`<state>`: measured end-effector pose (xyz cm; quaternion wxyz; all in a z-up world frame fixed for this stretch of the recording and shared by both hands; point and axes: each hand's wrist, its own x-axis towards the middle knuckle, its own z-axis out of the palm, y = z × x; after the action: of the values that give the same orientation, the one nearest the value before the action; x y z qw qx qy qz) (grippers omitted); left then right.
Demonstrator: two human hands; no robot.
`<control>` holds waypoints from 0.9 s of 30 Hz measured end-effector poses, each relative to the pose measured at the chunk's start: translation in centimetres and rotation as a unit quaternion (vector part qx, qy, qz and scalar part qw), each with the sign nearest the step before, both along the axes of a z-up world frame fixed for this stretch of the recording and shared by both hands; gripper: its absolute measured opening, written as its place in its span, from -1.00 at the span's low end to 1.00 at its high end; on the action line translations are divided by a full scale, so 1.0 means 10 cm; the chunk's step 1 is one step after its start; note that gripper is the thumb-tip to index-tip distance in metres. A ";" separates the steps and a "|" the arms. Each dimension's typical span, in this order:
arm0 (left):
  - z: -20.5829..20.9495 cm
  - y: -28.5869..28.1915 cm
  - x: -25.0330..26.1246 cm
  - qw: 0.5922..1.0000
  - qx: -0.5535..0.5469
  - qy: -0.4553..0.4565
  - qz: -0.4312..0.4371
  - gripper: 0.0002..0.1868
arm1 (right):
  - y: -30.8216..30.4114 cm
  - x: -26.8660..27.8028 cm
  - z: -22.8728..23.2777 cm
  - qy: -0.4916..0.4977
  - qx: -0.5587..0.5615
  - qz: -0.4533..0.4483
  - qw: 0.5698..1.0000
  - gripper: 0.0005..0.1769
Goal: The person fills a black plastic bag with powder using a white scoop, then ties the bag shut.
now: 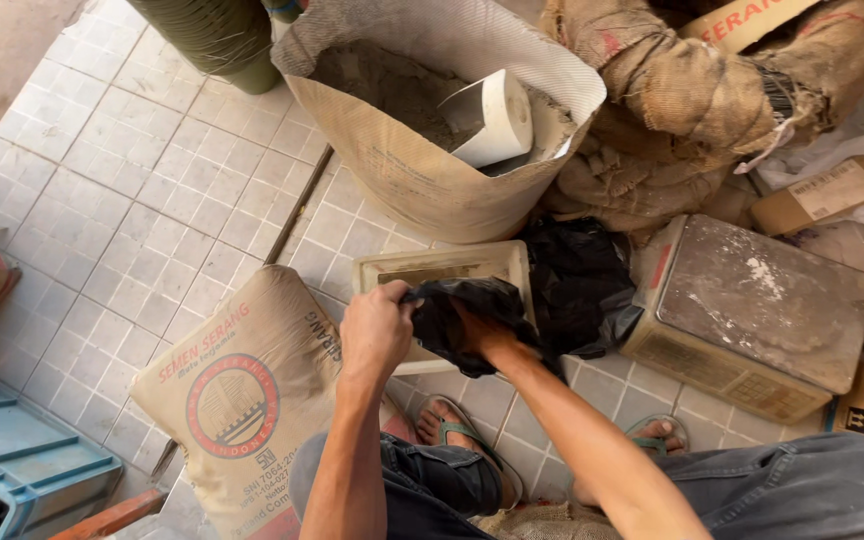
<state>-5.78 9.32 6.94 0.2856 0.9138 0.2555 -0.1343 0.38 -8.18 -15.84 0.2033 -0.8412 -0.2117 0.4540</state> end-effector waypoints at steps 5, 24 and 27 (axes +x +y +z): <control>-0.75 0.28 -0.05 0.960 -0.255 -0.042 0.109 -0.89 | -0.09 0.13 -1.38 -0.066 -0.002 0.124 0.990 0.24; -1.68 0.08 0.02 0.986 0.115 0.121 -0.009 -0.18 | -0.30 0.24 -0.77 -0.256 0.036 0.251 0.933 -0.14; -2.72 0.23 -0.12 0.968 0.216 0.129 0.022 -0.31 | -0.51 0.38 -0.34 -0.179 0.061 0.244 0.951 0.06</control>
<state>-7.01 11.63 -20.31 0.0489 0.9230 0.3335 -0.1859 4.16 -13.29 -19.24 0.0964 -0.8174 -0.4709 0.3176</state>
